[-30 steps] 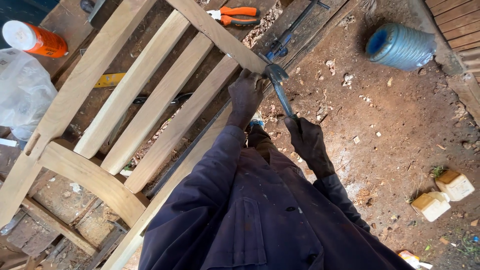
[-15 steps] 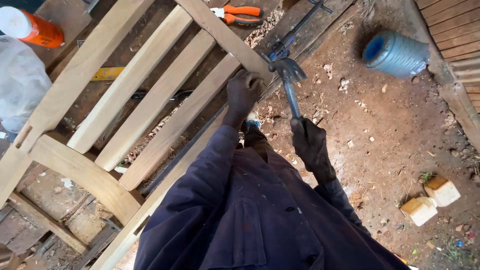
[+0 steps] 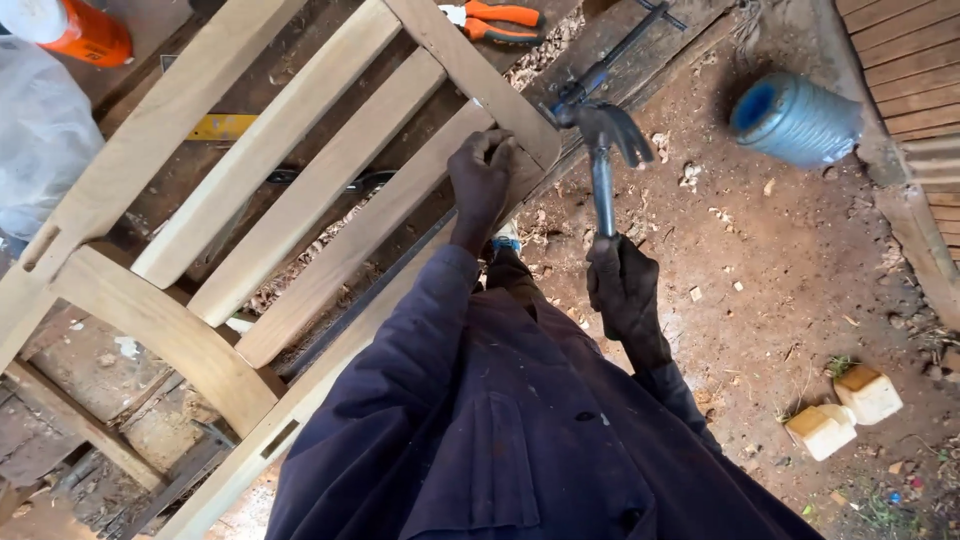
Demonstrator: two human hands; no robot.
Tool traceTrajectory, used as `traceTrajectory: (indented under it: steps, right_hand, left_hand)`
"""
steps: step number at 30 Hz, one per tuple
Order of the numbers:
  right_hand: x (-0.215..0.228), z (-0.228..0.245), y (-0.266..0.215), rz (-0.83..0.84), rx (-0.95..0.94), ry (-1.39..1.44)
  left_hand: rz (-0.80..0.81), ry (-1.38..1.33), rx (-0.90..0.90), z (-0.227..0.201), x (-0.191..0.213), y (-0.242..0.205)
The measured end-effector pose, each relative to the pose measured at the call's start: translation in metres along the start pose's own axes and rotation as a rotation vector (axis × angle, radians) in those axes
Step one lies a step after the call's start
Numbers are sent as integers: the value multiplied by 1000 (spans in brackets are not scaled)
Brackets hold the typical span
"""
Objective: The person assembles a wooden chair frame on a workbench, positioning slats and hammering nails to fasten them. They use pliers to work on nails, reposition the frame, and press the joints together by hand.
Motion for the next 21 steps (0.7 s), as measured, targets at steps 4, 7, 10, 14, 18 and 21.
traceTrajectory:
  steps: [4, 7, 10, 14, 18, 21]
  right_hand:
    - [0, -16, 7, 18, 90, -254]
    - [-4, -13, 1, 50, 29, -219]
    - [-9, -6, -1, 38, -60, 1]
    - [-6, -9, 3, 11, 68, -402]
    - [-4, -36, 15, 67, -64, -10]
    - [-4, -42, 6, 34, -91, 27]
  left_hand:
    - [22, -7, -7, -7, 0, -1]
    - [39, 34, -19, -13, 3, -4]
    - [19, 67, -10, -9, 8, -3]
    - [19, 18, -21, -14, 4, -2]
    - [6, 23, -15, -7, -1, 3]
    - [25, 5, -29, -5, 0, -2]
Point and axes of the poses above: each hand's wrist, its own y-axis towards the middle knuckle, its own x-axis out of the back of the hand, z = x × y, the point moved 8 cm from there along y, towards the middle knuckle, and after that the axes turned 12 degrees about z, right-handed, at the moved point
